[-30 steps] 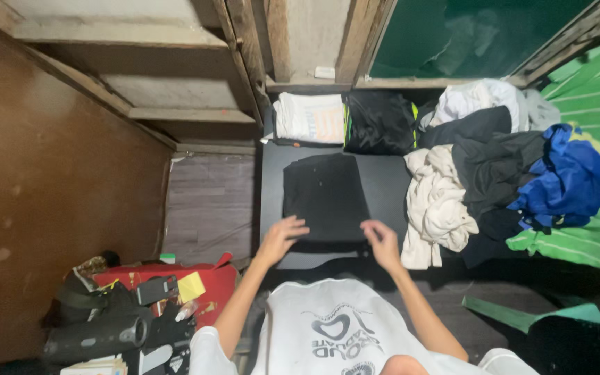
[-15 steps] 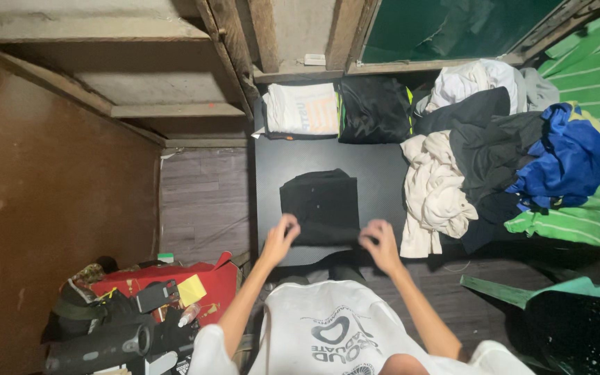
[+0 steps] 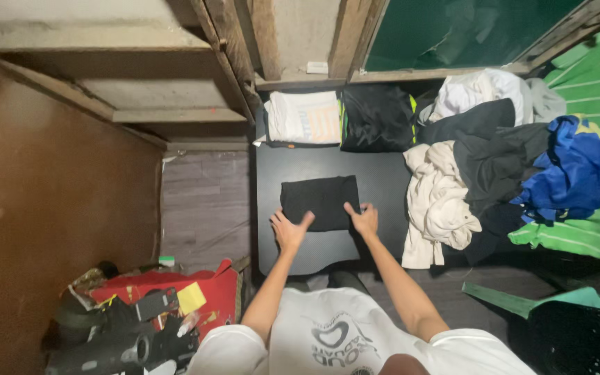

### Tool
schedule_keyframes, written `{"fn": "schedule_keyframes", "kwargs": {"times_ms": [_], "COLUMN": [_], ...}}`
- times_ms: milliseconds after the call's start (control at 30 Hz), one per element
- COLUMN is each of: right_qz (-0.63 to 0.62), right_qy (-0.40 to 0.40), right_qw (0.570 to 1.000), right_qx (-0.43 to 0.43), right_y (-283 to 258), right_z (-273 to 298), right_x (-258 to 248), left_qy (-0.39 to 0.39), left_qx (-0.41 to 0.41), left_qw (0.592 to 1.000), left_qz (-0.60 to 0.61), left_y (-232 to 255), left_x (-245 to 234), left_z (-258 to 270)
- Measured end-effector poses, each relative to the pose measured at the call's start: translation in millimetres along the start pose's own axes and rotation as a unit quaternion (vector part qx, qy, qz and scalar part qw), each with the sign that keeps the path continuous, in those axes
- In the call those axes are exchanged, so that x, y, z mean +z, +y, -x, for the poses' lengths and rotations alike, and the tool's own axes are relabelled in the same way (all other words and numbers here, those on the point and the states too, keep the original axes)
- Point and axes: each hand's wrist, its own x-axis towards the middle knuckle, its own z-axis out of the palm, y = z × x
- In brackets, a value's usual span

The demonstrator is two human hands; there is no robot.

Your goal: The person folds several items of clothing one by one on a dark mat. They handle a black shirt, a dark gray shirt, a white pair of pants, and a blue patterned shirt, smoothing and folding each into a compact rectangle before stacking them.

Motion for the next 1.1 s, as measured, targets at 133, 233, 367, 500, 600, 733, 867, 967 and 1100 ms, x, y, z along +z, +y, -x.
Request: {"fn": "schedule_keyframes", "kwargs": {"times_ms": [133, 233, 367, 500, 600, 733, 867, 967, 1100], "right_qz": [0.014, -0.068, -0.292, -0.292, -0.298, -0.370, -0.405, -0.439, -0.456], "right_qy": [0.038, 0.013, -0.107, -0.105, -0.114, -0.170, -0.172, -0.158, -0.105], "right_qw": [0.998, 0.997, 0.923, 0.937, 0.940, 0.911, 0.897, 0.880, 0.877], "right_qx": [-0.038, 0.022, 0.226, 0.161, 0.117, 0.058, -0.032, -0.087, -0.113], "right_y": [11, 9, 9, 7, -8, -52, -120, -160, -184], "right_z": [30, 38, 41, 33, 7, -35, -79, -113, -153], "right_x": [6, 9, 8, 2, -17, -46, -60, -58, -28], "left_qy": [0.027, 0.053, 0.106, -0.017, -0.115, -0.177, -0.162, -0.144, -0.138], "left_qx": [0.060, 0.028, -0.049, -0.145, -0.255, -0.163, -0.040, 0.000, 0.018], "left_qw": [0.988, 0.981, 0.984, 0.983, 0.890, 0.864, 0.885, 0.892, 0.877], "left_qz": [0.141, 0.182, 0.131, 0.107, 0.361, 0.442, 0.434, 0.428, 0.459], "left_y": [-28, -46, -46, -33, -18, 23, 96, 141, 145], "left_x": [1, 3, 21, 28, 14, -32, -81, -96, -78], "left_z": [20, 19, 13, -10, -34, -78, -140, -187, -236]}}
